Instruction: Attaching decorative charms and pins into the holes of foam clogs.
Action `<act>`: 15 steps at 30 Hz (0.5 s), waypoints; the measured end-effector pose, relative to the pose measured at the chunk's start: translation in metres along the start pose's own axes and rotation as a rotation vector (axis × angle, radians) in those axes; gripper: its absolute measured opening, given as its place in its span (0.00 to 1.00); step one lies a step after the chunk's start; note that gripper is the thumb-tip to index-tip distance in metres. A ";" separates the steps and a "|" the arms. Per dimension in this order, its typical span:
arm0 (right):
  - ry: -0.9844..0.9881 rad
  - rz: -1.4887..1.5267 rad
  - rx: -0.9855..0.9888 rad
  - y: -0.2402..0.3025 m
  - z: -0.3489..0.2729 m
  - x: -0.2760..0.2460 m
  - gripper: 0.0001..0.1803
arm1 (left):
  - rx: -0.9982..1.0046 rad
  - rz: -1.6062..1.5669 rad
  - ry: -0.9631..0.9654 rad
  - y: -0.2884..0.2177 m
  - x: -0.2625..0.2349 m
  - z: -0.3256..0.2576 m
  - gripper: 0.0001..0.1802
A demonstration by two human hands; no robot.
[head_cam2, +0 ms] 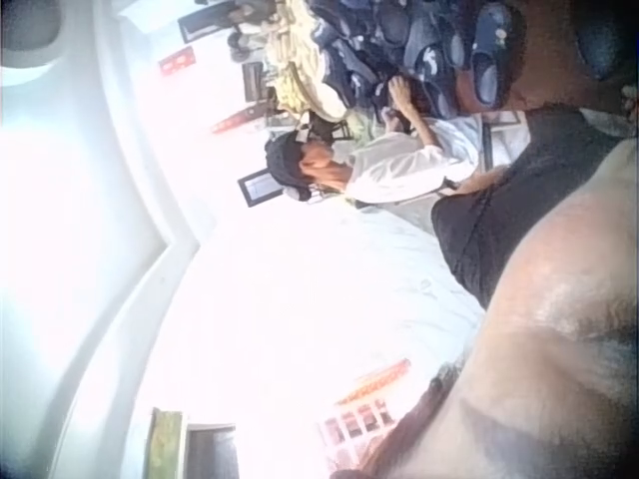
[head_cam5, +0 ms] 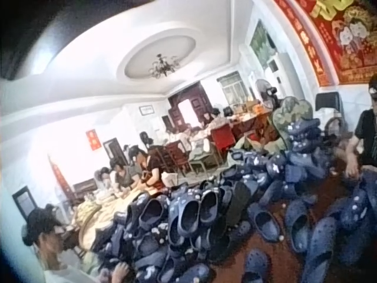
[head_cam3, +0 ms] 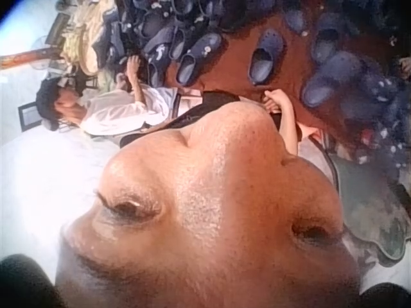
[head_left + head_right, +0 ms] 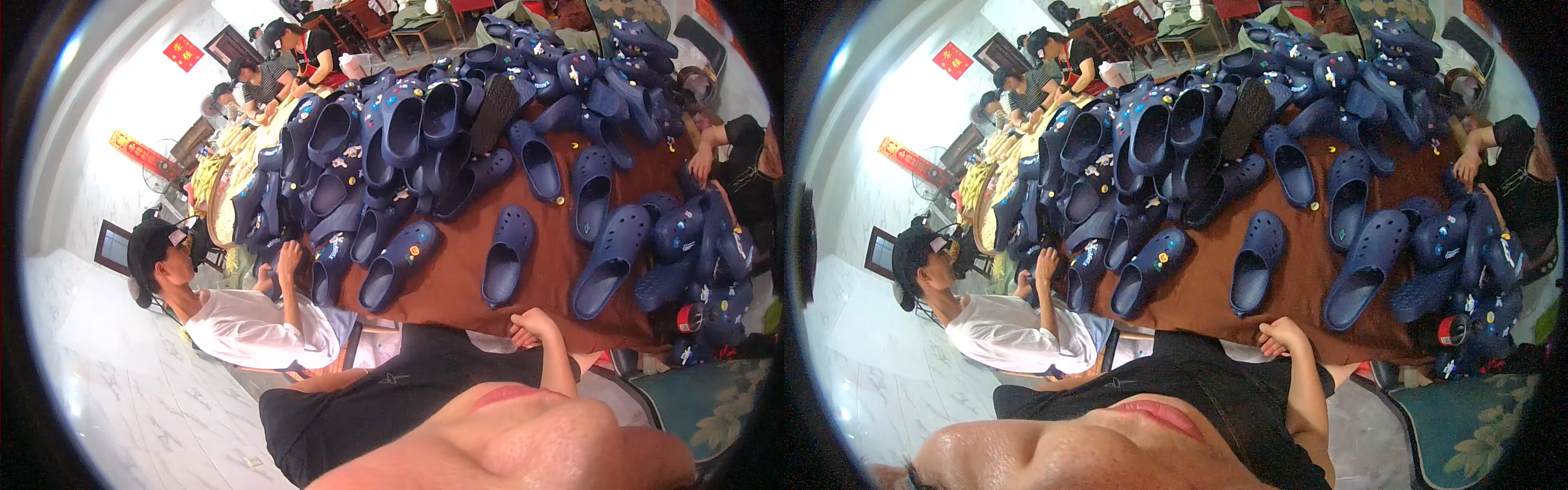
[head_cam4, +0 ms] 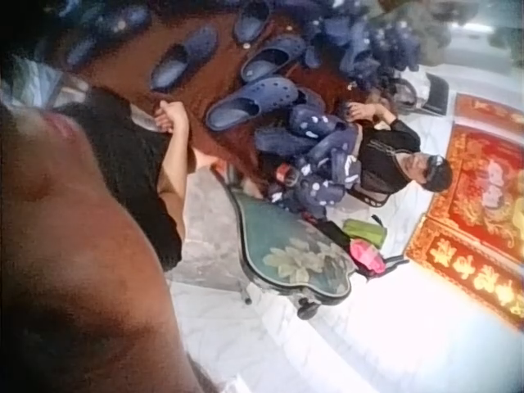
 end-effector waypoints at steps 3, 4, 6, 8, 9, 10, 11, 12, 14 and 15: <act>0.017 0.012 0.014 -0.003 0.003 -0.001 0.22 | -0.011 -0.065 -0.039 -0.019 -0.021 -0.002 0.15; 0.031 0.013 0.023 -0.004 0.006 0.000 0.22 | -0.016 -0.089 -0.055 -0.024 -0.030 -0.003 0.15; 0.034 0.017 0.017 -0.004 0.007 -0.002 0.23 | -0.022 -0.136 -0.078 -0.032 -0.050 -0.010 0.15; 0.033 0.018 0.012 -0.005 0.009 -0.004 0.23 | -0.025 -0.184 -0.103 -0.017 -0.082 -0.034 0.15; 0.026 0.029 0.026 -0.011 0.013 -0.007 0.24 | -0.014 -0.183 -0.189 -0.056 -0.145 -0.051 0.16; 0.026 0.042 0.035 -0.015 0.014 -0.008 0.24 | -0.008 -0.178 -0.273 -0.094 -0.212 -0.070 0.17; 0.027 0.033 0.035 -0.011 0.014 -0.006 0.24 | 0.046 -0.158 -0.514 -0.101 -0.249 -0.081 0.18; 0.034 0.028 0.041 -0.009 0.015 -0.004 0.24 | 0.103 -0.137 -0.754 -0.107 -0.278 -0.095 0.19; 0.032 0.031 0.054 -0.011 0.015 -0.005 0.25 | 0.109 -0.078 -0.990 -0.122 -0.329 -0.111 0.20; 0.028 0.033 0.041 -0.010 0.015 -0.004 0.24 | 0.040 -0.078 -1.053 -0.117 -0.340 -0.110 0.22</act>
Point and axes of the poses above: each hand's wrist, its own z-axis towards the middle knuckle, its own x-axis out of the palm, y = z × x, the point moved 10 cm from there along z, towards the middle knuckle, and after that the axes turned 9 degrees about y, right-handed, at the moved point
